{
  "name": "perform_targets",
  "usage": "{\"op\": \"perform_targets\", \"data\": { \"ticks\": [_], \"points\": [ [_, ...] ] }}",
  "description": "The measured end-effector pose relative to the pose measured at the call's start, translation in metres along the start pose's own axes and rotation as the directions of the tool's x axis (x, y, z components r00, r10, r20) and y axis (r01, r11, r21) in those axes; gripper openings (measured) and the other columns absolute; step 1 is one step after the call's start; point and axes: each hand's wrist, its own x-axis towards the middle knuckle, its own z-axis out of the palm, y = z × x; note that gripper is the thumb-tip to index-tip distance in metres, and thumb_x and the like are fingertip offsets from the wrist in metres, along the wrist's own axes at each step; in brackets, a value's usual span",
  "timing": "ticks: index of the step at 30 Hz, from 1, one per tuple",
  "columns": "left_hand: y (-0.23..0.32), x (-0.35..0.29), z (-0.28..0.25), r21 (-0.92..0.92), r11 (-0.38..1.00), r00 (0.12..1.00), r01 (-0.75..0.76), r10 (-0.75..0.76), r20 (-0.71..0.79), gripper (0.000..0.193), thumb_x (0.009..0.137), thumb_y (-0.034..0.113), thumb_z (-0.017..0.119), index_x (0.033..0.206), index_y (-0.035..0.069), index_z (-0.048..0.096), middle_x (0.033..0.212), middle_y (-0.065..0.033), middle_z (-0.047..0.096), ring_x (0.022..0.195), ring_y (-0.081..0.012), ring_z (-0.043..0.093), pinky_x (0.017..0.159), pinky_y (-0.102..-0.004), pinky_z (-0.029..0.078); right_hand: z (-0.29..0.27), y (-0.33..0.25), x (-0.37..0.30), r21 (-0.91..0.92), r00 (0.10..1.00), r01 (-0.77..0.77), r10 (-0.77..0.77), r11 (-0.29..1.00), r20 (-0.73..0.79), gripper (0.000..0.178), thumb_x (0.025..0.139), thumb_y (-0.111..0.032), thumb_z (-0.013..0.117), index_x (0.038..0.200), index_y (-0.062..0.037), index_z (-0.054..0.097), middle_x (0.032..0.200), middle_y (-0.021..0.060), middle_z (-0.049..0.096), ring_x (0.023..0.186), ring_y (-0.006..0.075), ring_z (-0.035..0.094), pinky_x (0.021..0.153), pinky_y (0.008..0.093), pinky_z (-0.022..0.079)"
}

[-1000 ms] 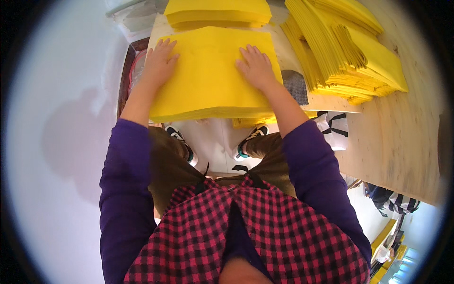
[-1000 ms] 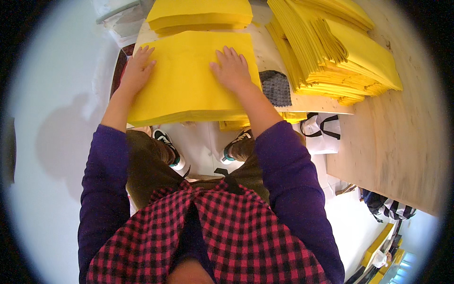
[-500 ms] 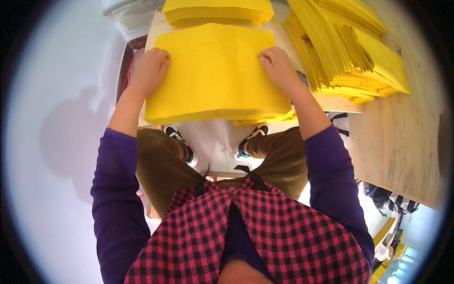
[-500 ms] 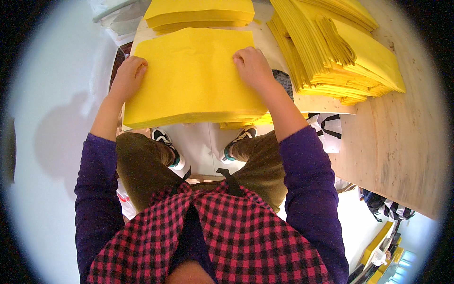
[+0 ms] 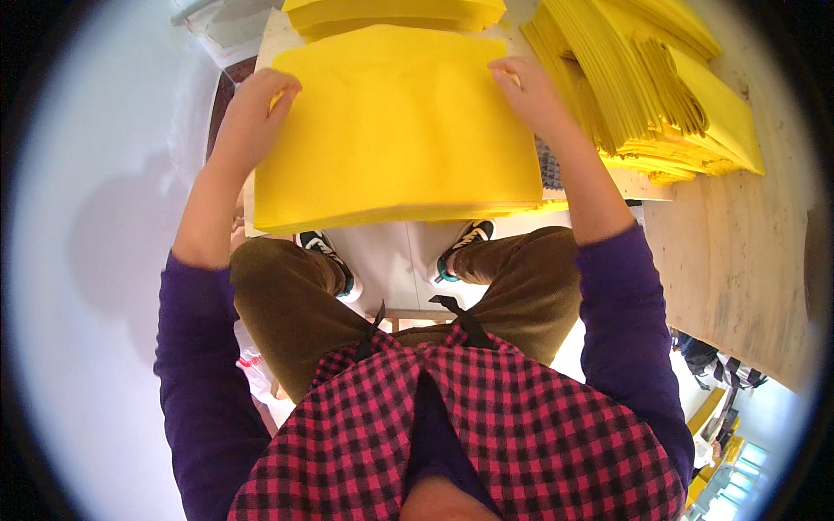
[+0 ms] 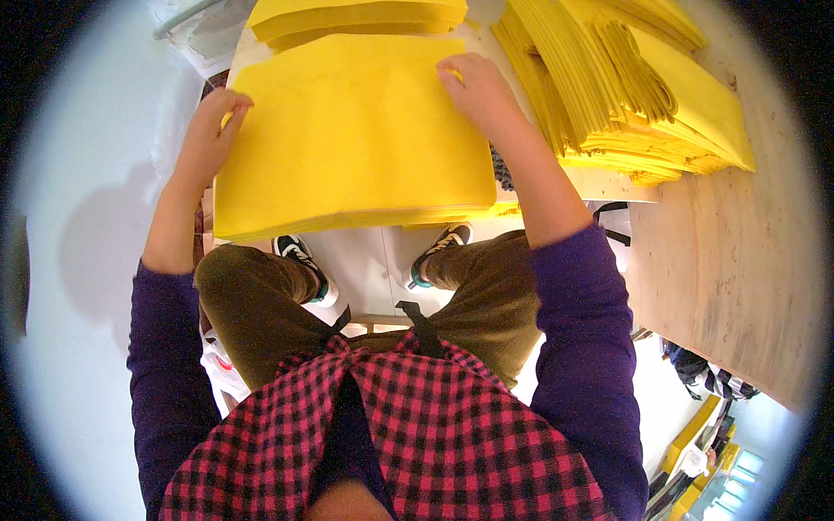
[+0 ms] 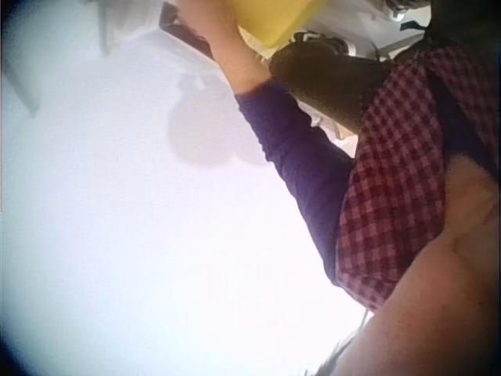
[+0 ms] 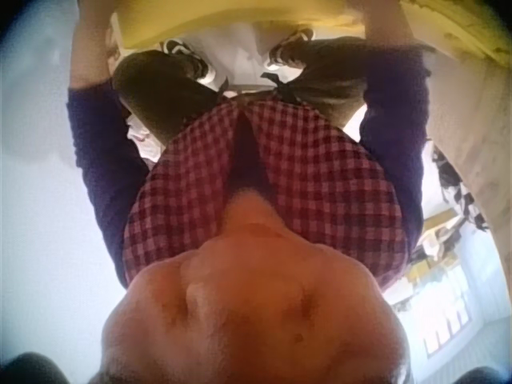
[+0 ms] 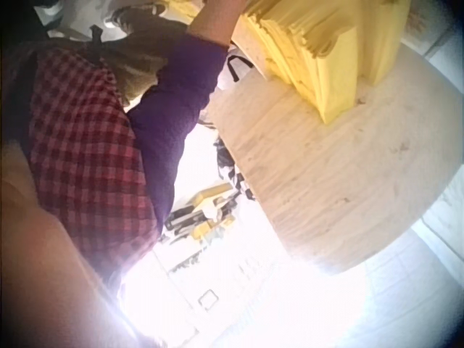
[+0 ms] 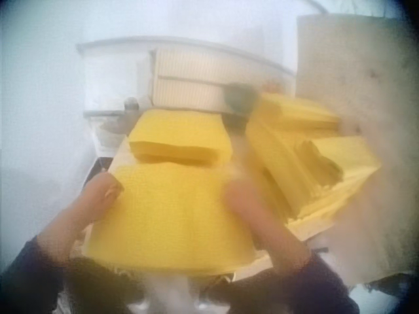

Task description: The person folds yellow sheets in half by hand, aligns edges, and stacks them on a wooden table. The person repeats this process for multiple sheets, maintaining a neat stack.

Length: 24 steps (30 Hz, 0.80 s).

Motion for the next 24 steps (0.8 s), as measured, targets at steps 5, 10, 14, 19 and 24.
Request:
{"op": "perform_targets", "data": {
  "ticks": [5,10,14,19,24],
  "points": [
    [0.008,-0.027,0.006,-0.024,0.999,0.993,0.027,-0.024,0.115,0.014,0.086,0.010,0.054,0.095,0.002,0.060,0.100,-0.0144,0.061,0.099,-0.0349,0.055,0.086,-0.0415,0.044,0.005,-0.014,-0.033,-0.044,0.978,0.162,-0.154,0.986,0.139,0.027,0.088,-0.024,0.053,0.101,-0.0026,0.064,0.106,0.0188,0.061,0.103,0.0347,0.055,0.091,0.0413,0.043],
    [-0.036,0.014,0.027,0.117,0.988,0.993,0.097,-0.105,0.061,0.016,0.086,0.010,0.054,0.098,0.003,0.060,0.104,-0.0148,0.061,0.101,-0.0348,0.055,0.087,-0.0424,0.043,0.025,-0.002,0.014,-0.147,1.000,-0.008,0.010,0.989,0.014,0.027,0.088,-0.023,0.053,0.102,-0.0023,0.064,0.106,0.0191,0.061,0.104,0.0348,0.055,0.091,0.0424,0.043],
    [-0.040,0.015,0.017,0.118,0.992,0.999,0.048,-0.050,0.010,0.017,0.087,0.011,0.053,0.101,0.004,0.061,0.106,-0.0141,0.061,0.102,-0.0334,0.055,0.088,-0.0410,0.043,0.013,-0.001,0.008,-0.042,0.996,0.006,-0.010,0.999,-0.092,0.027,0.088,-0.023,0.053,0.100,-0.0017,0.064,0.104,0.0192,0.062,0.104,0.0349,0.055,0.091,0.0429,0.043],
    [-0.019,-0.025,0.005,-0.015,1.000,0.991,-0.005,0.007,0.137,0.018,0.088,0.011,0.052,0.102,0.004,0.061,0.105,-0.0132,0.061,0.102,-0.0320,0.055,0.088,-0.0391,0.044,0.000,-0.009,-0.034,-0.020,0.995,0.087,-0.085,0.996,0.052,0.025,0.088,-0.021,0.053,0.098,-0.0012,0.065,0.102,0.0190,0.063,0.103,0.0349,0.055,0.092,0.0422,0.042],
    [-0.035,0.005,0.023,0.108,0.994,0.999,0.024,-0.027,0.027,0.015,0.089,0.012,0.052,0.097,0.003,0.061,0.099,-0.0135,0.061,0.097,-0.0316,0.056,0.087,-0.0396,0.044,0.017,-0.003,-0.003,-0.101,0.998,0.047,-0.044,0.994,0.039,0.026,0.089,-0.021,0.052,0.098,-0.0009,0.065,0.103,0.0191,0.062,0.103,0.0352,0.056,0.091,0.0418,0.043]
  ]
}}
